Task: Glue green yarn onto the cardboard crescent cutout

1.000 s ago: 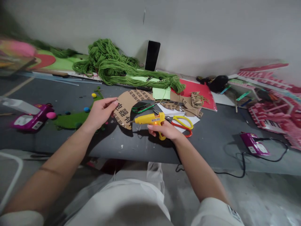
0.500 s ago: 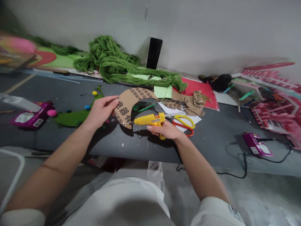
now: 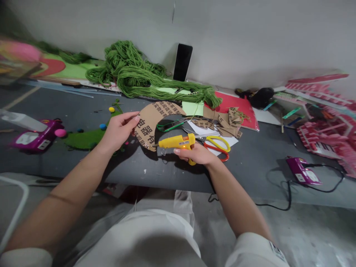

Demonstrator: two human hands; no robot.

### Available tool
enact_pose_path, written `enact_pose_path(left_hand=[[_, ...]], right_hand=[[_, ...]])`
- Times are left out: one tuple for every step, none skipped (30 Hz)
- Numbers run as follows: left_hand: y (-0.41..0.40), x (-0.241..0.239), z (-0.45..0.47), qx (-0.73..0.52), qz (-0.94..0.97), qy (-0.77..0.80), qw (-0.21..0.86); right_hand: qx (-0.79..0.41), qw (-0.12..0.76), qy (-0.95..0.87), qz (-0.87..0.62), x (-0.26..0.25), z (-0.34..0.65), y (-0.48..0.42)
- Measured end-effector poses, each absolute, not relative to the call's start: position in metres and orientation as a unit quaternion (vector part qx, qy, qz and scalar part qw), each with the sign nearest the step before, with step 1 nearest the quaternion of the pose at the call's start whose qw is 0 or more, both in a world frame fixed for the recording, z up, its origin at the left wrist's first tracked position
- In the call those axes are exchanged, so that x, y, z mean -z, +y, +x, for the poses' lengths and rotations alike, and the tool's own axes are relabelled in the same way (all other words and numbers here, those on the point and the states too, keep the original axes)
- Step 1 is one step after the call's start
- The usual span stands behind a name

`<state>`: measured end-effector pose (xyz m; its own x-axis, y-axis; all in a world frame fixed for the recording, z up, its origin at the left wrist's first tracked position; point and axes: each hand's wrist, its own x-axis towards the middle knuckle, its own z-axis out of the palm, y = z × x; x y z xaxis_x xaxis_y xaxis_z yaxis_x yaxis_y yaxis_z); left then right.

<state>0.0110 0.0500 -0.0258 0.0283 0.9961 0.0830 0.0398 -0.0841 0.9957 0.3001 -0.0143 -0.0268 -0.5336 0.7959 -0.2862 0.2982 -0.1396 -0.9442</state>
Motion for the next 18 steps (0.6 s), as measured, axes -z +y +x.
enact_pose_path(left_hand=[[0.0500,0.0260,0.0108,-0.503,0.539,0.483,0.473],[0.0498,0.0262,0.0108,-0.502,0.541,0.484,0.471],[0.0496,0.0263,0.0110,-0.501,0.542,0.484,0.470],[0.0494,0.0264,0.0112,-0.501,0.541,0.485,0.470],[0.0491,0.0263,0.0116,-0.502,0.538,0.485,0.472],[0.0488,0.0262,0.0120,-0.504,0.533,0.486,0.475],[0.0485,0.0261,0.0125,-0.507,0.527,0.486,0.478],[0.0483,0.0260,0.0129,-0.510,0.521,0.487,0.481],[0.0481,0.0260,0.0132,-0.511,0.517,0.488,0.483],[0.0480,0.0261,0.0135,-0.511,0.516,0.488,0.484],[0.0480,0.0263,0.0136,-0.510,0.516,0.488,0.485],[0.0480,0.0266,0.0135,-0.509,0.517,0.488,0.485],[0.0481,0.0270,0.0133,-0.508,0.519,0.488,0.484],[0.0481,0.0274,0.0131,-0.506,0.523,0.488,0.482],[0.0482,0.0277,0.0128,-0.502,0.529,0.489,0.478],[0.0482,0.0279,0.0126,-0.497,0.537,0.489,0.474],[0.0481,0.0281,0.0124,-0.492,0.544,0.491,0.470],[0.0481,0.0281,0.0124,-0.487,0.551,0.493,0.466]], right_hand=[[-0.613,0.199,-0.626,-0.438,0.0268,0.3004,-0.0142],[-0.611,0.198,-0.628,-0.439,0.0265,0.3004,-0.0141],[-0.610,0.198,-0.630,-0.438,0.0259,0.3002,-0.0141],[-0.610,0.199,-0.631,-0.437,0.0251,0.2997,-0.0141],[-0.610,0.200,-0.632,-0.434,0.0242,0.2991,-0.0142],[-0.610,0.202,-0.633,-0.432,0.0233,0.2983,-0.0143],[-0.610,0.203,-0.634,-0.430,0.0225,0.2977,-0.0143],[-0.608,0.203,-0.636,-0.429,0.0220,0.2972,-0.0144],[-0.606,0.202,-0.638,-0.430,0.0219,0.2969,-0.0143],[-0.604,0.200,-0.639,-0.431,0.0222,0.2968,-0.0143],[-0.602,0.199,-0.641,-0.432,0.0227,0.2970,-0.0142],[-0.601,0.198,-0.642,-0.433,0.0235,0.2972,-0.0142],[-0.601,0.199,-0.641,-0.434,0.0243,0.2975,-0.0143],[-0.602,0.199,-0.639,-0.436,0.0251,0.2977,-0.0143],[-0.603,0.199,-0.635,-0.440,0.0257,0.2978,-0.0145],[-0.604,0.199,-0.632,-0.444,0.0260,0.2976,-0.0148],[-0.605,0.198,-0.628,-0.447,0.0261,0.2973,-0.0151],[-0.607,0.197,-0.625,-0.448,0.0258,0.2967,-0.0154]])
